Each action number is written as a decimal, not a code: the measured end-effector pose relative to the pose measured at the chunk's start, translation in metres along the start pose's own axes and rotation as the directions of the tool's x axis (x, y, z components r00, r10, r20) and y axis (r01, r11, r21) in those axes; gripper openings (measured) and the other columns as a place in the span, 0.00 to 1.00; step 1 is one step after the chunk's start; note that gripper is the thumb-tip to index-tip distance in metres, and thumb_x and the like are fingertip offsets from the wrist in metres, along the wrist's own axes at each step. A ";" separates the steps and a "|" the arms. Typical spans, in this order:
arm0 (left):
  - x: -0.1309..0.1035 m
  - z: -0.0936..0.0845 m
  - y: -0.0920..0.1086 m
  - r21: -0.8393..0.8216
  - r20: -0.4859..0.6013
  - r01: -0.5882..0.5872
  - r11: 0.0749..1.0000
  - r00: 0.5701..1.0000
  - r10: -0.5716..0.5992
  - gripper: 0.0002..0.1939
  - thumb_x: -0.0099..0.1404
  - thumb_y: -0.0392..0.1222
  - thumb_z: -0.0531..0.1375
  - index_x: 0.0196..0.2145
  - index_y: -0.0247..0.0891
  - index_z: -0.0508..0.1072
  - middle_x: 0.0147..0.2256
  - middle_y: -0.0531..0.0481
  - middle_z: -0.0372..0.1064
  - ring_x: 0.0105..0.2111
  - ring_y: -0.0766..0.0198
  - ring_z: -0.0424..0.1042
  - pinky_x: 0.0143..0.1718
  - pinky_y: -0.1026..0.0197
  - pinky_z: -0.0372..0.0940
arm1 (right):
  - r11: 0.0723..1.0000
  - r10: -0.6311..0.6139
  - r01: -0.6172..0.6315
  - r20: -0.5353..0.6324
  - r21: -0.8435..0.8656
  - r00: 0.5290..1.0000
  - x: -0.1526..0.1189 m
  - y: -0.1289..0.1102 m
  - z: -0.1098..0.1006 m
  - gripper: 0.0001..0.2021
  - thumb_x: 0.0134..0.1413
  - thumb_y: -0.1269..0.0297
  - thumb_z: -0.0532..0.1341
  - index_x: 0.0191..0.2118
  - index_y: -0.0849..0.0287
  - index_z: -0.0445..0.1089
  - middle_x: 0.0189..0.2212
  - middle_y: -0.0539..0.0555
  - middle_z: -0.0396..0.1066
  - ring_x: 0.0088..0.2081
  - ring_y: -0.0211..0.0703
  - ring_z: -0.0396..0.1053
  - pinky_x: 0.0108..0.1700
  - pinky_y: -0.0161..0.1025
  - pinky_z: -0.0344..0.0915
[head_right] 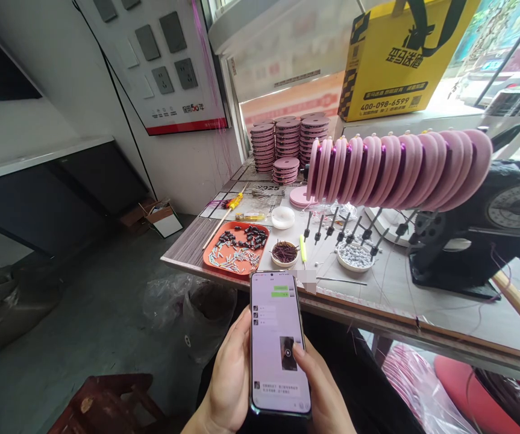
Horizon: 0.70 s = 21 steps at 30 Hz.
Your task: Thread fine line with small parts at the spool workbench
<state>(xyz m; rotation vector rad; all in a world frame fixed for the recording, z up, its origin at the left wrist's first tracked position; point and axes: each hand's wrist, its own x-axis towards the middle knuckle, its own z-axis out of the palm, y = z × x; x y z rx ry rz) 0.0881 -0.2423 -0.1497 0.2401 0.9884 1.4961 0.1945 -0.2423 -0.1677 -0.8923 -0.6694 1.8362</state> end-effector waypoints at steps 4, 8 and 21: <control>0.000 -0.001 -0.001 0.013 0.001 -0.004 1.000 1.000 0.004 0.14 0.61 0.45 0.60 0.44 0.38 0.75 0.45 0.46 0.74 0.50 0.53 0.69 0.53 0.57 0.59 | 0.999 0.021 -0.019 -0.028 0.051 0.999 -0.001 0.001 0.000 0.19 0.46 0.46 0.67 0.40 0.52 0.76 0.39 0.53 0.76 0.50 0.59 0.66 0.53 0.50 0.62; 0.001 -0.001 -0.001 0.009 -0.016 0.007 1.000 1.000 -0.007 0.14 0.60 0.45 0.61 0.42 0.38 0.76 0.44 0.47 0.75 0.48 0.53 0.70 0.52 0.56 0.59 | 0.995 0.042 -0.038 -0.042 0.090 0.998 -0.001 0.001 -0.001 0.16 0.43 0.48 0.69 0.35 0.52 0.76 0.40 0.51 0.75 0.49 0.58 0.67 0.53 0.49 0.61; 0.002 0.001 0.013 -0.168 0.086 0.134 0.977 0.989 -0.121 0.16 0.65 0.46 0.54 0.35 0.31 0.77 0.32 0.45 0.77 0.34 0.58 0.73 0.42 0.57 0.64 | 0.999 0.028 -0.026 0.071 -0.030 0.997 -0.001 0.009 -0.005 0.19 0.50 0.47 0.64 0.44 0.53 0.75 0.48 0.54 0.71 0.53 0.57 0.64 0.58 0.50 0.54</control>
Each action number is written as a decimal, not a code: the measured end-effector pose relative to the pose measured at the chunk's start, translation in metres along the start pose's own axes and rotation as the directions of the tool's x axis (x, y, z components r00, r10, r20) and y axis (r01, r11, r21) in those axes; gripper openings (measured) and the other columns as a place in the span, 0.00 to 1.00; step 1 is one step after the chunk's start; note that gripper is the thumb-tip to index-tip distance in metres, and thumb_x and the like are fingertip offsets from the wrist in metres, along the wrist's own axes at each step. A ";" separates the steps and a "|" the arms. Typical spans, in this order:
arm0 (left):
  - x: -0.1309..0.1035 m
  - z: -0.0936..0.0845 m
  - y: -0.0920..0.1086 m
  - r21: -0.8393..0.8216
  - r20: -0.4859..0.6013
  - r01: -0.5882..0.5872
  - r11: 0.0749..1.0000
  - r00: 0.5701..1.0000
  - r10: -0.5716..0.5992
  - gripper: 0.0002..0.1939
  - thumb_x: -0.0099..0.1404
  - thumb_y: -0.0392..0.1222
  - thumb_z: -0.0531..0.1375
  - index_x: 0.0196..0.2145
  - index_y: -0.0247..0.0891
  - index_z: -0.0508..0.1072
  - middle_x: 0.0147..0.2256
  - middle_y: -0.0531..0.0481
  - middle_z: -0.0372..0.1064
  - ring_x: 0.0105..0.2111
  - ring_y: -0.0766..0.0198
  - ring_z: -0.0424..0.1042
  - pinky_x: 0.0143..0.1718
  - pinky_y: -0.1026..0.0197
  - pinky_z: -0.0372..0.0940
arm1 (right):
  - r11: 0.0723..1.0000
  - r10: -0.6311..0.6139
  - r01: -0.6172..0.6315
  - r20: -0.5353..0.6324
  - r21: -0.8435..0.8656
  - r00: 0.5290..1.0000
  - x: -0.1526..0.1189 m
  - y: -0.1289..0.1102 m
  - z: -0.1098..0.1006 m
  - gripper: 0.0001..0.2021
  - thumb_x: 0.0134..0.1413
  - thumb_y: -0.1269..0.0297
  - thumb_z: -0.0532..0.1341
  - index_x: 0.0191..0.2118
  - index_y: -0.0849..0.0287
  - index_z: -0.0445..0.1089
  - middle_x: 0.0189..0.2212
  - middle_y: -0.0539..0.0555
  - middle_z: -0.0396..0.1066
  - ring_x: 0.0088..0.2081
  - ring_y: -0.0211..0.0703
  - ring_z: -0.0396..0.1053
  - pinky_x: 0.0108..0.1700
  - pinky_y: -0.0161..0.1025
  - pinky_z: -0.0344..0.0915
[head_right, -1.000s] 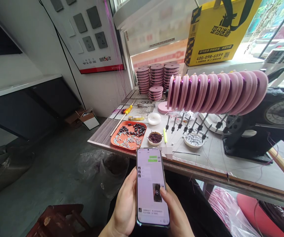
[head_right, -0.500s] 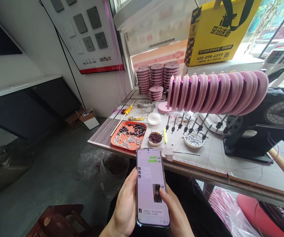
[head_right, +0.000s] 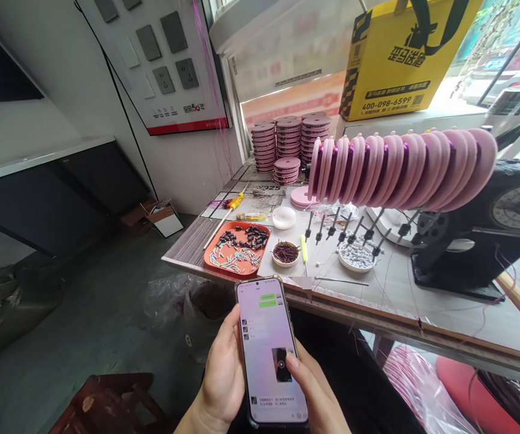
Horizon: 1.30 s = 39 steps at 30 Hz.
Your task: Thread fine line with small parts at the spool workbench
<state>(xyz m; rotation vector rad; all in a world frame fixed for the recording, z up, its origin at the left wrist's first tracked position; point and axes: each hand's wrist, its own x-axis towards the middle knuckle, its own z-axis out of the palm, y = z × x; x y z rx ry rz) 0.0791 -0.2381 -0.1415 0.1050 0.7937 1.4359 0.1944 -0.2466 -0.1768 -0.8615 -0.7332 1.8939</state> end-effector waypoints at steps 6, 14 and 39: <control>-0.006 0.001 -0.009 0.009 0.243 0.004 1.000 0.970 -0.006 0.21 0.65 0.52 0.52 0.49 0.38 0.72 0.39 0.44 0.76 0.44 0.50 0.71 0.49 0.50 0.61 | 0.988 -0.040 0.049 -0.059 0.148 0.997 -0.001 -0.006 0.000 0.15 0.47 0.49 0.67 0.37 0.53 0.76 0.47 0.52 0.71 0.52 0.59 0.64 0.56 0.49 0.57; -0.007 0.005 -0.003 -0.054 0.293 0.013 0.998 0.956 0.003 0.24 0.68 0.53 0.46 0.51 0.38 0.70 0.44 0.42 0.74 0.49 0.48 0.68 0.53 0.48 0.56 | 0.927 -0.299 0.260 -0.113 -0.268 0.948 -0.004 -0.003 -0.003 0.33 0.40 0.55 0.70 0.53 0.51 0.61 0.50 0.55 0.68 0.49 0.56 0.67 0.43 0.41 0.69; -0.006 0.000 -0.013 -0.143 0.475 0.151 0.978 0.878 -0.066 0.25 0.63 0.57 0.52 0.47 0.36 0.74 0.45 0.38 0.73 0.49 0.44 0.68 0.53 0.45 0.56 | 0.905 -0.263 0.290 0.126 -0.312 0.956 -0.008 0.000 -0.022 0.27 0.61 0.50 0.54 0.63 0.46 0.47 0.64 0.45 0.44 0.64 0.42 0.42 0.61 0.36 0.49</control>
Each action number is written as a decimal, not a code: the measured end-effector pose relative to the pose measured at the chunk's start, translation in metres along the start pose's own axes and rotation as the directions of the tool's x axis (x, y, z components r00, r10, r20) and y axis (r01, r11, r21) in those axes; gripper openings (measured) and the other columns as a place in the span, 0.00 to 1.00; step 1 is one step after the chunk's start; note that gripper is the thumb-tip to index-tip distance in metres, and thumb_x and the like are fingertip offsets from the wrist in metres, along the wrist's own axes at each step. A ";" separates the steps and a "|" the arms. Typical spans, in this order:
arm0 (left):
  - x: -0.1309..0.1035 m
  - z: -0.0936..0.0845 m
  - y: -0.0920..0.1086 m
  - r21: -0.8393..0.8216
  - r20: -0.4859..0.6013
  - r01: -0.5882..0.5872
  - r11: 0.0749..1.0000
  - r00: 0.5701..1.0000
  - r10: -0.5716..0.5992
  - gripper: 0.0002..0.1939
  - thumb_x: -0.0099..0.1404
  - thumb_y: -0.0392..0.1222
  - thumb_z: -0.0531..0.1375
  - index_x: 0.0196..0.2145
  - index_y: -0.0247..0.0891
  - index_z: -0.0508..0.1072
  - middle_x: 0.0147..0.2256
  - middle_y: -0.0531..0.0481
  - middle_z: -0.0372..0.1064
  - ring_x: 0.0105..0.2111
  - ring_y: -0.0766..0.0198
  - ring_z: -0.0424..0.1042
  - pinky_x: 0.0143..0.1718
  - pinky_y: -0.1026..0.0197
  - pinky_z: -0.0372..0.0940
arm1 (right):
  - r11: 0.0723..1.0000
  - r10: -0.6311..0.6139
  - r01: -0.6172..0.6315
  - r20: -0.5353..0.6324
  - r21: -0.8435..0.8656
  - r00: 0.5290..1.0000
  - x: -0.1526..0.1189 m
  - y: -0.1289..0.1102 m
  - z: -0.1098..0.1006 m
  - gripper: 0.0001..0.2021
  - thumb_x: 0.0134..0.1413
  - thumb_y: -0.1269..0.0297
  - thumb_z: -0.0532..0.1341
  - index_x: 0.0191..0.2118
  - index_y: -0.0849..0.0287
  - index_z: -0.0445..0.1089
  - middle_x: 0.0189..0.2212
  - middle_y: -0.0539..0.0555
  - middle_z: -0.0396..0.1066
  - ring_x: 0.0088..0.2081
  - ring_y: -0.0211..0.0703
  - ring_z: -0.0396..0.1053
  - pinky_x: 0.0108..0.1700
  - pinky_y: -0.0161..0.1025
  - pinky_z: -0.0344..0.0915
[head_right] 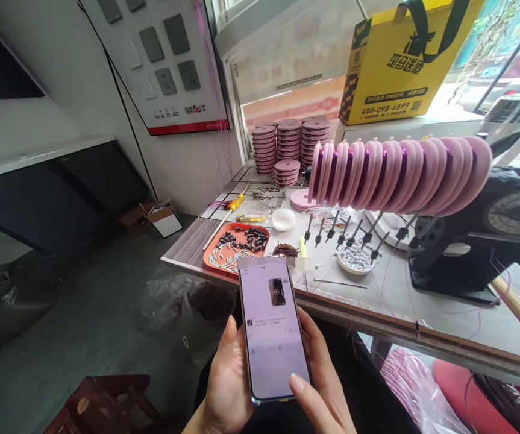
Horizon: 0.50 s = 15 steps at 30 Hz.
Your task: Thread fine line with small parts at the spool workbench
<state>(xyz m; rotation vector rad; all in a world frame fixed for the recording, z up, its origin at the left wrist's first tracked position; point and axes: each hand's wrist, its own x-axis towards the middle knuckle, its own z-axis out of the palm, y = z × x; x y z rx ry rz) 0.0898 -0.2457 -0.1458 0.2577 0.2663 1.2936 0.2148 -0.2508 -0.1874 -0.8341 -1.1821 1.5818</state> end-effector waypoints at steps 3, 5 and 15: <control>0.000 0.001 0.000 -0.016 -0.014 -0.017 1.000 1.000 0.016 0.25 0.65 0.56 0.50 0.45 0.35 0.75 0.45 0.37 0.74 0.49 0.45 0.68 0.53 0.46 0.56 | 0.976 -0.103 0.117 0.084 -0.182 0.991 0.000 0.003 -0.005 0.25 0.65 0.55 0.51 0.64 0.47 0.43 0.65 0.47 0.43 0.63 0.41 0.44 0.60 0.34 0.51; 0.000 0.002 0.001 -0.011 -0.030 -0.032 0.999 0.999 0.031 0.25 0.65 0.56 0.50 0.45 0.35 0.75 0.44 0.38 0.74 0.49 0.45 0.68 0.53 0.46 0.56 | 0.929 -0.180 0.191 0.065 -0.316 0.982 0.001 0.003 -0.006 0.24 0.66 0.58 0.49 0.64 0.48 0.43 0.63 0.49 0.48 0.61 0.41 0.51 0.58 0.34 0.57; -0.001 0.001 0.007 0.073 -0.108 -0.001 0.997 0.994 0.009 0.30 0.64 0.57 0.51 0.47 0.25 0.73 0.40 0.34 0.76 0.43 0.49 0.72 0.52 0.50 0.57 | 0.107 -0.718 0.789 0.502 -0.605 0.483 0.018 -0.009 -0.017 0.06 0.61 0.72 0.53 0.39 0.60 0.67 0.38 0.57 0.75 0.52 0.51 0.65 0.58 0.48 0.54</control>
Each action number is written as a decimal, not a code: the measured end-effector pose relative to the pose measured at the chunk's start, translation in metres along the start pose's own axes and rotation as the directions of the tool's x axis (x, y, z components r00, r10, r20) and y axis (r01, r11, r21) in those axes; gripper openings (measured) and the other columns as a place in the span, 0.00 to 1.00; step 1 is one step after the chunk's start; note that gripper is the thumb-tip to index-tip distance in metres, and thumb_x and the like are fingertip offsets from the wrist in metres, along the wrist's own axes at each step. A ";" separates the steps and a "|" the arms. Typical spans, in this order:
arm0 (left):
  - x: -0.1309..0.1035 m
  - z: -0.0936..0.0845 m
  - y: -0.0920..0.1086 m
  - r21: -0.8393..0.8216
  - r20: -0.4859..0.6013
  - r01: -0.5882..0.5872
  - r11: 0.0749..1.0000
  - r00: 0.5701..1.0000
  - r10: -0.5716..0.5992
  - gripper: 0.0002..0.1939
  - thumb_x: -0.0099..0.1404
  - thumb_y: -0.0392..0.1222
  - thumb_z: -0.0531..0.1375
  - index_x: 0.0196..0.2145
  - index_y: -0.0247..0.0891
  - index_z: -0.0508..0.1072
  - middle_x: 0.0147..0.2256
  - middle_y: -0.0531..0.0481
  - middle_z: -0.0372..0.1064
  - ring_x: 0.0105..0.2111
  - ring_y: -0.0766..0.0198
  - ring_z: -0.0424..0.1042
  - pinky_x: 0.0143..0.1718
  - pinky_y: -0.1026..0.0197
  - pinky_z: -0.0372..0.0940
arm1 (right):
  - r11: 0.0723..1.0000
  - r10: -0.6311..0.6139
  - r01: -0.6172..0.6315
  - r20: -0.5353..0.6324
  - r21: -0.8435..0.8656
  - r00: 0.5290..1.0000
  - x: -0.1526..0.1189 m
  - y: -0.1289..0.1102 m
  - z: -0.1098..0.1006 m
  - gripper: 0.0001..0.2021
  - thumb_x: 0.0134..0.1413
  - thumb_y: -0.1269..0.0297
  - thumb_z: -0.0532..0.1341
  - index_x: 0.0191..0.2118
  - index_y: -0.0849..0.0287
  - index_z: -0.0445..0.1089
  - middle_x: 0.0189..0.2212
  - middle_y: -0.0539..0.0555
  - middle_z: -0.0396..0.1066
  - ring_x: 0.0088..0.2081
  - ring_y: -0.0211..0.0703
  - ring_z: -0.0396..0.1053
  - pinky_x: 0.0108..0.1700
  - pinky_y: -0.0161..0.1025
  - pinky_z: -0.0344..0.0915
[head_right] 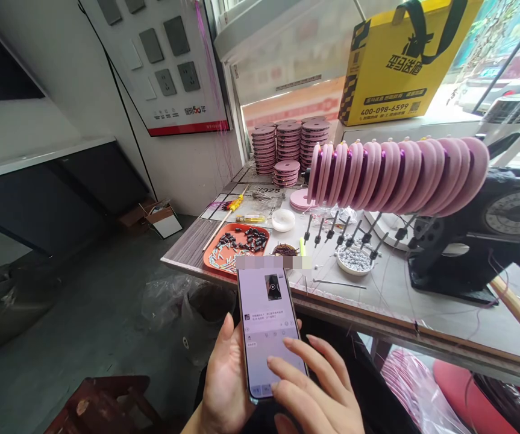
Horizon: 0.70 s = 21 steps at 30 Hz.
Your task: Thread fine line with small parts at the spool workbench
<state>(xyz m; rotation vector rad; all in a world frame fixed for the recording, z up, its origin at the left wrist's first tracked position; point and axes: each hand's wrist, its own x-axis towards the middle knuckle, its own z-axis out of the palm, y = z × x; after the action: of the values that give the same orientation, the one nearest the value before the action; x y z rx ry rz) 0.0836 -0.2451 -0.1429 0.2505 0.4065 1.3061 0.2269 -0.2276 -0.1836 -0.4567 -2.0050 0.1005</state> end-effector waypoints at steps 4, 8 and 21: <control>0.000 0.001 0.001 -0.035 0.019 -0.014 0.999 1.000 0.015 0.27 0.65 0.55 0.50 0.45 0.29 0.75 0.39 0.36 0.76 0.44 0.49 0.72 0.52 0.50 0.57 | 1.000 -0.015 0.016 0.072 -0.009 0.997 0.007 -0.003 0.001 0.05 0.63 0.69 0.53 0.38 0.60 0.65 0.40 0.57 0.75 0.56 0.51 0.61 0.61 0.50 0.48; 0.000 0.002 0.001 -0.042 0.020 -0.008 0.999 1.000 0.009 0.27 0.63 0.55 0.53 0.45 0.29 0.75 0.41 0.35 0.76 0.43 0.49 0.73 0.48 0.51 0.60 | 0.999 -0.018 0.022 0.136 -0.034 0.991 0.010 -0.006 0.000 0.08 0.66 0.66 0.51 0.37 0.58 0.65 0.39 0.53 0.76 0.58 0.49 0.57 0.64 0.49 0.41; -0.001 0.001 0.003 -0.014 -0.015 0.019 1.000 1.000 -0.019 0.30 0.62 0.57 0.52 0.45 0.26 0.74 0.42 0.34 0.75 0.40 0.51 0.74 0.43 0.55 0.63 | 0.999 -0.038 0.040 0.120 -0.015 0.992 0.005 -0.007 0.005 0.13 0.68 0.63 0.49 0.32 0.58 0.65 0.37 0.53 0.76 0.54 0.50 0.64 0.63 0.50 0.46</control>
<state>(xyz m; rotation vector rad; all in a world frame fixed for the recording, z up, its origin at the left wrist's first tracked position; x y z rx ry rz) 0.0808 -0.2453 -0.1406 0.2244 0.4120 1.2921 0.2182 -0.2318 -0.1796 -0.4307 -2.1334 0.0878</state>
